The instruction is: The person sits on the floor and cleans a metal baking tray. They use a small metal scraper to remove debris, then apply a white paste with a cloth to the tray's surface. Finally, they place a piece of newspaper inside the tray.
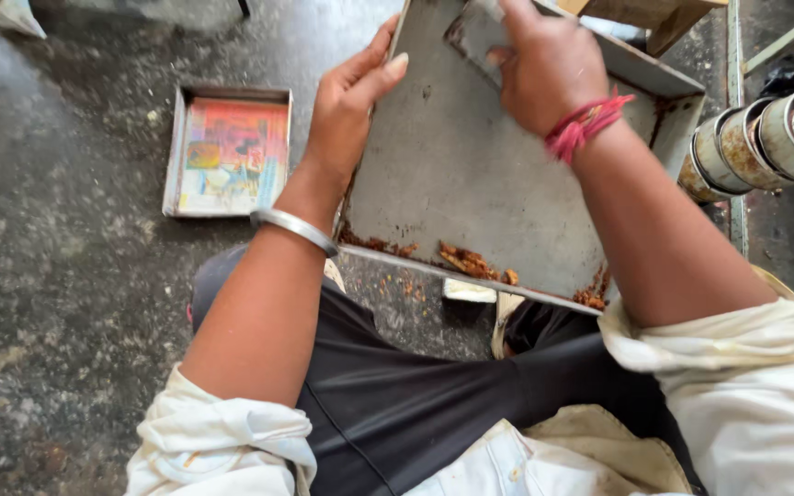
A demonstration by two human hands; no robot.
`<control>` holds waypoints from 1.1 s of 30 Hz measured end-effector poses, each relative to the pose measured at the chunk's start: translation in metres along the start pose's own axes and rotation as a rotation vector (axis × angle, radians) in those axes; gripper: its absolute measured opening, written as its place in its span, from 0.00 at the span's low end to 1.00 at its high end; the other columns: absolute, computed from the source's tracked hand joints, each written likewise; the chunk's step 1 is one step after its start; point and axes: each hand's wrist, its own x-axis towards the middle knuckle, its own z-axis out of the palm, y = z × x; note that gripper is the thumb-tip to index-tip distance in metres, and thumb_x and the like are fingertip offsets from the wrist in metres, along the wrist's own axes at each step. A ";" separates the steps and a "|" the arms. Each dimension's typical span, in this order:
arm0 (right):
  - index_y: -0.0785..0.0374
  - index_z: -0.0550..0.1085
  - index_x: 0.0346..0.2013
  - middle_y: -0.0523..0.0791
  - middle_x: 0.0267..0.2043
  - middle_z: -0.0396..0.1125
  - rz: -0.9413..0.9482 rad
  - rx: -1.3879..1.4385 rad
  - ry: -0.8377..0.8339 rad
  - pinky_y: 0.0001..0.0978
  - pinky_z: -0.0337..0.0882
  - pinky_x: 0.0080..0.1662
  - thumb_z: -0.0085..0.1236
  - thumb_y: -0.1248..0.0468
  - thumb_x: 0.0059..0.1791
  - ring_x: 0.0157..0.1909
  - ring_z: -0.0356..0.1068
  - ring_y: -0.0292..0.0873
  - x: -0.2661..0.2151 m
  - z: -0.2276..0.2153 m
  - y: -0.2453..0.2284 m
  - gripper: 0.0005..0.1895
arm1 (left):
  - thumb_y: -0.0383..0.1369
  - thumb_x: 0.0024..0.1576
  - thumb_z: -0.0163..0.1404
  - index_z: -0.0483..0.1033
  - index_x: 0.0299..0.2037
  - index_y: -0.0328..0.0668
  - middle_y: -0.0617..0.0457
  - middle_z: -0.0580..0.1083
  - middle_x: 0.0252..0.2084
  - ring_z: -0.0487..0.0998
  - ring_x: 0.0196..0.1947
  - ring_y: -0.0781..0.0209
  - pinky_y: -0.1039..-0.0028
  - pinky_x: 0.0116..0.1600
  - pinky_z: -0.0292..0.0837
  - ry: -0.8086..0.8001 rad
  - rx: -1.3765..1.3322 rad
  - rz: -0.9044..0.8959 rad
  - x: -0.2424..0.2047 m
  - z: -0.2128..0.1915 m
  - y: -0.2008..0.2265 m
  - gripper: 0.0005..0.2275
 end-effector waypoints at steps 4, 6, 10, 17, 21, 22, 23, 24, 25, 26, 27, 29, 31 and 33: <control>0.58 0.68 0.49 0.47 0.25 0.71 -0.235 0.132 -0.350 0.46 0.73 0.26 0.52 0.64 0.49 0.26 0.74 0.52 -0.064 0.034 -0.037 0.14 | 0.24 0.60 0.53 0.63 0.72 0.35 0.52 0.70 0.67 0.70 0.66 0.68 0.76 0.70 0.63 -0.018 0.118 0.018 0.011 -0.006 -0.004 0.27; 0.51 0.69 0.47 0.45 0.26 0.72 -0.301 0.219 -0.321 0.45 0.73 0.28 0.51 0.65 0.50 0.28 0.75 0.51 -0.093 0.056 -0.034 0.12 | 0.20 0.55 0.53 0.62 0.71 0.40 0.50 0.75 0.60 0.75 0.56 0.65 0.75 0.61 0.72 0.001 0.082 -0.087 0.012 -0.016 -0.013 0.31; 0.63 0.68 0.51 0.54 0.38 0.71 -0.066 0.075 -0.128 0.45 0.70 0.28 0.55 0.66 0.52 0.28 0.71 0.53 -0.072 0.058 0.061 0.13 | 0.16 0.50 0.48 0.65 0.71 0.38 0.55 0.70 0.53 0.71 0.50 0.67 0.78 0.55 0.69 0.051 0.310 -0.043 0.010 -0.045 -0.008 0.33; 0.74 0.67 0.53 0.61 0.45 0.71 0.088 0.454 0.308 0.48 0.73 0.50 0.57 0.79 0.53 0.49 0.73 0.66 -0.090 0.075 0.146 0.15 | 0.22 0.50 0.52 0.79 0.54 0.35 0.42 0.80 0.45 0.81 0.46 0.47 0.65 0.54 0.76 0.226 1.077 0.361 0.019 -0.077 -0.011 0.19; 0.72 0.69 0.51 0.59 0.44 0.74 0.218 0.579 0.129 0.43 0.74 0.49 0.61 0.76 0.54 0.52 0.76 0.61 -0.102 0.092 0.142 0.13 | 0.27 0.48 0.55 0.79 0.57 0.56 0.40 0.77 0.52 0.80 0.48 0.37 0.56 0.53 0.76 0.215 1.544 0.279 0.043 -0.061 -0.082 0.23; 0.71 0.69 0.52 0.58 0.45 0.74 0.240 0.630 0.116 0.41 0.75 0.52 0.62 0.74 0.56 0.55 0.77 0.59 -0.096 0.091 0.143 0.12 | 0.25 0.46 0.55 0.76 0.62 0.60 0.38 0.74 0.57 0.79 0.47 0.35 0.55 0.50 0.76 0.148 1.676 0.374 0.037 -0.057 -0.099 0.30; 0.71 0.69 0.52 0.57 0.46 0.74 0.202 0.691 0.164 0.40 0.75 0.52 0.60 0.75 0.56 0.55 0.77 0.58 -0.089 0.090 0.143 0.12 | 0.25 0.45 0.54 0.71 0.65 0.59 0.40 0.73 0.60 0.80 0.50 0.36 0.55 0.51 0.76 0.106 1.621 0.352 0.028 -0.056 -0.116 0.33; 0.70 0.68 0.53 0.57 0.48 0.74 0.155 0.752 0.202 0.40 0.75 0.52 0.59 0.75 0.56 0.55 0.77 0.57 -0.082 0.089 0.143 0.12 | 0.26 0.44 0.54 0.67 0.69 0.59 0.42 0.72 0.62 0.80 0.52 0.37 0.55 0.53 0.77 0.075 1.563 0.322 0.015 -0.056 -0.133 0.36; 0.70 0.68 0.53 0.57 0.50 0.73 0.108 0.813 0.240 0.39 0.75 0.52 0.57 0.76 0.56 0.54 0.77 0.56 -0.076 0.088 0.144 0.13 | 0.25 0.44 0.54 0.66 0.70 0.57 0.43 0.74 0.59 0.79 0.48 0.36 0.52 0.50 0.76 0.119 1.568 0.137 -0.001 -0.059 -0.148 0.37; 0.71 0.68 0.54 0.58 0.49 0.73 0.089 0.787 0.244 0.40 0.74 0.52 0.58 0.77 0.55 0.55 0.77 0.57 -0.073 0.087 0.148 0.14 | 0.25 0.44 0.54 0.64 0.71 0.56 0.43 0.76 0.56 0.79 0.43 0.35 0.50 0.47 0.74 0.152 1.552 -0.041 -0.006 -0.061 -0.164 0.38; 0.72 0.68 0.54 0.58 0.48 0.73 0.070 0.761 0.246 0.40 0.74 0.51 0.59 0.77 0.54 0.55 0.76 0.58 -0.070 0.087 0.152 0.15 | 0.27 0.44 0.55 0.66 0.69 0.54 0.42 0.77 0.52 0.79 0.43 0.36 0.50 0.47 0.75 0.154 1.609 -0.094 -0.001 -0.068 -0.175 0.36; 0.74 0.69 0.55 0.59 0.48 0.73 0.096 0.739 0.198 0.40 0.74 0.50 0.60 0.78 0.52 0.54 0.76 0.58 -0.087 0.092 0.151 0.17 | 0.31 0.46 0.57 0.70 0.65 0.51 0.39 0.79 0.43 0.80 0.43 0.38 0.51 0.47 0.76 0.118 1.709 -0.259 -0.014 -0.083 -0.187 0.30; 0.74 0.68 0.58 0.58 0.48 0.73 0.127 0.734 0.163 0.39 0.73 0.49 0.60 0.78 0.52 0.51 0.76 0.56 -0.085 0.100 0.155 0.20 | 0.35 0.50 0.57 0.78 0.48 0.46 0.40 0.80 0.39 0.81 0.40 0.39 0.51 0.45 0.78 0.282 1.749 -0.414 -0.005 -0.108 -0.173 0.15; 0.73 0.68 0.58 0.57 0.49 0.74 0.171 0.779 0.145 0.38 0.74 0.50 0.59 0.77 0.52 0.52 0.77 0.53 -0.083 0.105 0.164 0.20 | 0.32 0.46 0.57 0.81 0.41 0.41 0.39 0.80 0.35 0.82 0.36 0.41 0.53 0.43 0.78 0.520 1.684 -0.279 0.000 -0.128 -0.153 0.13</control>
